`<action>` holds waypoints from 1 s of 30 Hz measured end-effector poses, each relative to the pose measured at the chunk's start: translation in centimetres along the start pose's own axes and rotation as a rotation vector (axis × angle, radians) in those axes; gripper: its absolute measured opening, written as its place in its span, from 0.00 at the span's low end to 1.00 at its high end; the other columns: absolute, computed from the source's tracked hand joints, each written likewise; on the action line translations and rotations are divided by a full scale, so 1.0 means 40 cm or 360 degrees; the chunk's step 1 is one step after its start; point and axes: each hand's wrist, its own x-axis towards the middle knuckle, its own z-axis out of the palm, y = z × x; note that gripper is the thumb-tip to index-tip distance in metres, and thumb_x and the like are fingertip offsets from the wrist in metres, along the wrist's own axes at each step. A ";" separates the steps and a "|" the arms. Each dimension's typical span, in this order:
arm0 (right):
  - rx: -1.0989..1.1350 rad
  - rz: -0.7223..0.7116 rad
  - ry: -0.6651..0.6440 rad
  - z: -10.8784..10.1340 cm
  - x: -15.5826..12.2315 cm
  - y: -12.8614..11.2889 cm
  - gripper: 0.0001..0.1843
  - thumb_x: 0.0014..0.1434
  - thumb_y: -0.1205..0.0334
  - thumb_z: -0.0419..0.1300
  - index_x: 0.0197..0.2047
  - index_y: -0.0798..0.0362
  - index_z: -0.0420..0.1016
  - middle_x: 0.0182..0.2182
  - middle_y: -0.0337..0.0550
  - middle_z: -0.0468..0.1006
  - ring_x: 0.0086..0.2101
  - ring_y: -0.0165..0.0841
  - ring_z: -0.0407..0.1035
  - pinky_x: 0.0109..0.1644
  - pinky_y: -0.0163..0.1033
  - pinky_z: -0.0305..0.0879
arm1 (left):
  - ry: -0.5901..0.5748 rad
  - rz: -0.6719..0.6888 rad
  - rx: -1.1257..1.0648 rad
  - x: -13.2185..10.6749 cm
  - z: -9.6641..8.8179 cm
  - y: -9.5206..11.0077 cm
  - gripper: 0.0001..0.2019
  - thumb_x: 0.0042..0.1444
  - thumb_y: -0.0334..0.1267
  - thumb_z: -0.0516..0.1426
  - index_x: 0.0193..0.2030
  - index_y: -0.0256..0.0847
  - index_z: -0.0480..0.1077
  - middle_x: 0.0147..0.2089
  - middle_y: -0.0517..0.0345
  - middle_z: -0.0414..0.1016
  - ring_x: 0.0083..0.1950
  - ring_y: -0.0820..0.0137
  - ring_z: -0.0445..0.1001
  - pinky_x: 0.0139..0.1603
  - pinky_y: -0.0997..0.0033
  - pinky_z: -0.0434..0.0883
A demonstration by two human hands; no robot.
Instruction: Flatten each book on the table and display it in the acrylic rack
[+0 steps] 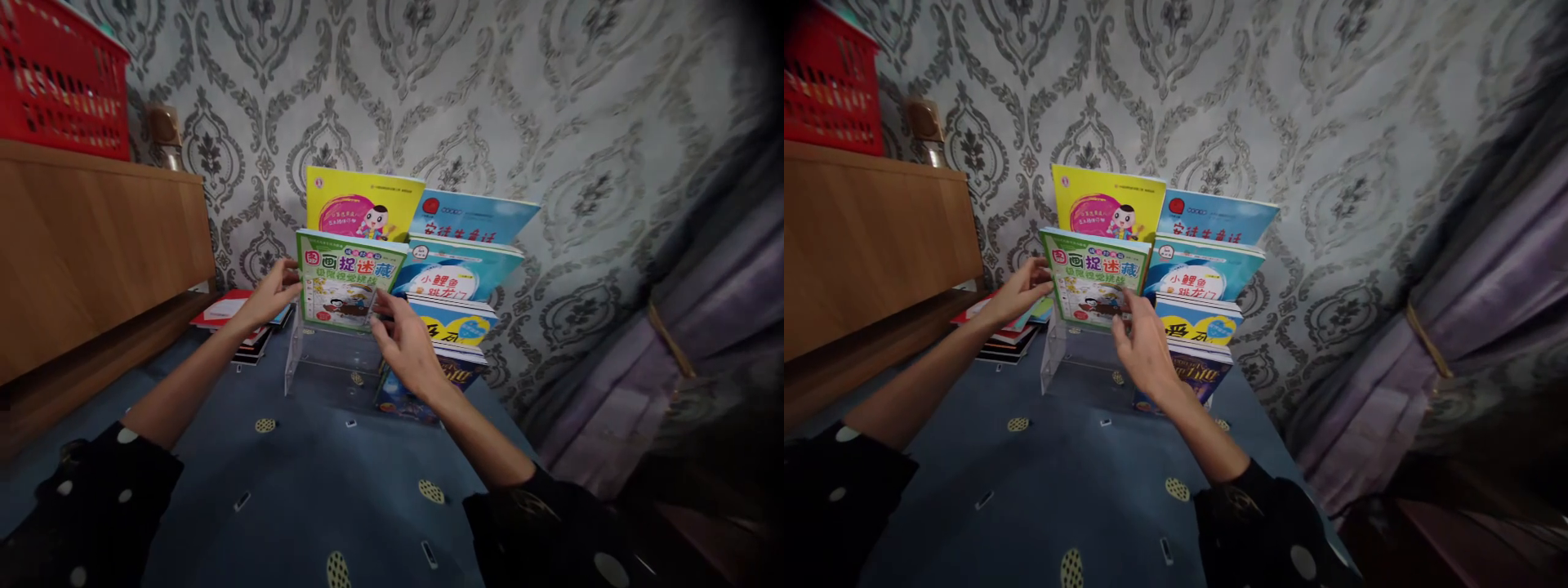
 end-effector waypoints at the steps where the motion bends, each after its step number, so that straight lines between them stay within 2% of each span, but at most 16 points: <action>1: 0.0008 -0.0016 -0.0006 0.000 -0.009 -0.005 0.25 0.63 0.65 0.53 0.64 0.50 0.63 0.50 0.52 0.74 0.51 0.45 0.71 0.52 0.55 0.72 | -0.0045 0.0003 0.0112 -0.008 -0.017 -0.018 0.22 0.61 0.40 0.51 0.60 0.33 0.58 0.51 0.43 0.74 0.52 0.62 0.75 0.53 0.61 0.72; 4: 0.0020 -0.0070 -0.0053 0.007 -0.055 -0.023 0.25 0.65 0.65 0.52 0.64 0.50 0.63 0.50 0.52 0.74 0.50 0.43 0.72 0.53 0.53 0.72 | -0.0151 -0.0146 0.0754 -0.041 -0.070 -0.092 0.20 0.65 0.39 0.44 0.61 0.35 0.58 0.56 0.44 0.72 0.57 0.63 0.73 0.55 0.63 0.71; 7: 0.0052 -0.0089 -0.0206 0.033 -0.142 -0.030 0.24 0.66 0.66 0.50 0.65 0.50 0.63 0.51 0.53 0.74 0.51 0.41 0.72 0.55 0.50 0.72 | -0.0199 -0.0348 0.1096 -0.097 -0.099 -0.178 0.19 0.61 0.37 0.47 0.56 0.34 0.65 0.57 0.38 0.72 0.60 0.54 0.70 0.59 0.49 0.67; 9: 0.0083 -0.0063 -0.0349 0.060 -0.219 -0.020 0.25 0.65 0.67 0.50 0.64 0.48 0.64 0.54 0.52 0.74 0.53 0.40 0.72 0.56 0.49 0.72 | -0.0270 -0.0446 0.1262 -0.141 -0.100 -0.229 0.21 0.55 0.36 0.53 0.56 0.33 0.66 0.60 0.31 0.69 0.65 0.43 0.64 0.61 0.36 0.60; 10: 0.0081 -0.0016 -0.0402 0.075 -0.261 -0.009 0.25 0.65 0.68 0.50 0.64 0.47 0.65 0.55 0.51 0.74 0.54 0.40 0.71 0.58 0.48 0.71 | -0.0311 -0.0474 0.1329 -0.161 -0.095 -0.251 0.23 0.53 0.34 0.54 0.57 0.33 0.66 0.62 0.30 0.67 0.67 0.41 0.60 0.62 0.32 0.57; 12: 0.0057 0.0051 -0.0479 0.107 -0.348 0.020 0.25 0.65 0.68 0.51 0.64 0.46 0.66 0.57 0.50 0.74 0.55 0.40 0.71 0.58 0.47 0.71 | -0.0380 -0.0499 0.1434 -0.192 -0.084 -0.286 0.26 0.53 0.31 0.52 0.61 0.35 0.63 0.67 0.31 0.63 0.71 0.43 0.54 0.63 0.28 0.52; 15: 0.0022 0.0161 -0.0504 0.152 -0.463 0.074 0.25 0.65 0.65 0.53 0.64 0.44 0.66 0.58 0.48 0.74 0.58 0.40 0.69 0.59 0.46 0.71 | -0.0444 -0.0506 0.1546 -0.210 -0.075 -0.322 0.28 0.56 0.27 0.47 0.66 0.37 0.60 0.68 0.33 0.61 0.72 0.47 0.55 0.63 0.28 0.51; 17: 0.0034 0.0193 -0.0510 0.175 -0.516 0.103 0.24 0.66 0.65 0.53 0.64 0.42 0.67 0.58 0.47 0.74 0.58 0.39 0.70 0.59 0.45 0.71 | -0.0462 -0.0504 0.1605 -0.208 -0.076 -0.336 0.29 0.56 0.24 0.45 0.66 0.37 0.60 0.68 0.33 0.62 0.71 0.47 0.56 0.62 0.28 0.52; 20: 0.0054 0.0217 -0.0512 0.193 -0.552 0.121 0.22 0.66 0.65 0.52 0.61 0.43 0.71 0.58 0.48 0.74 0.58 0.40 0.69 0.60 0.47 0.71 | -0.0482 -0.0485 0.1674 -0.199 -0.081 -0.343 0.30 0.57 0.23 0.44 0.66 0.38 0.60 0.67 0.34 0.63 0.69 0.47 0.59 0.62 0.29 0.53; 26: 0.0202 0.0303 -0.0455 0.186 -0.532 0.093 0.19 0.65 0.65 0.52 0.56 0.44 0.75 0.56 0.49 0.76 0.56 0.41 0.72 0.58 0.47 0.72 | -0.0565 -0.0457 0.1765 -0.194 -0.085 -0.320 0.27 0.57 0.21 0.44 0.63 0.37 0.63 0.63 0.35 0.68 0.65 0.50 0.66 0.62 0.36 0.56; 30: 0.0256 0.0321 -0.0451 0.180 -0.530 0.087 0.18 0.66 0.65 0.51 0.54 0.45 0.77 0.55 0.51 0.76 0.55 0.41 0.72 0.58 0.48 0.71 | -0.0625 -0.0433 0.1830 -0.218 -0.090 -0.283 0.25 0.58 0.21 0.44 0.61 0.35 0.65 0.62 0.33 0.70 0.64 0.49 0.67 0.63 0.37 0.55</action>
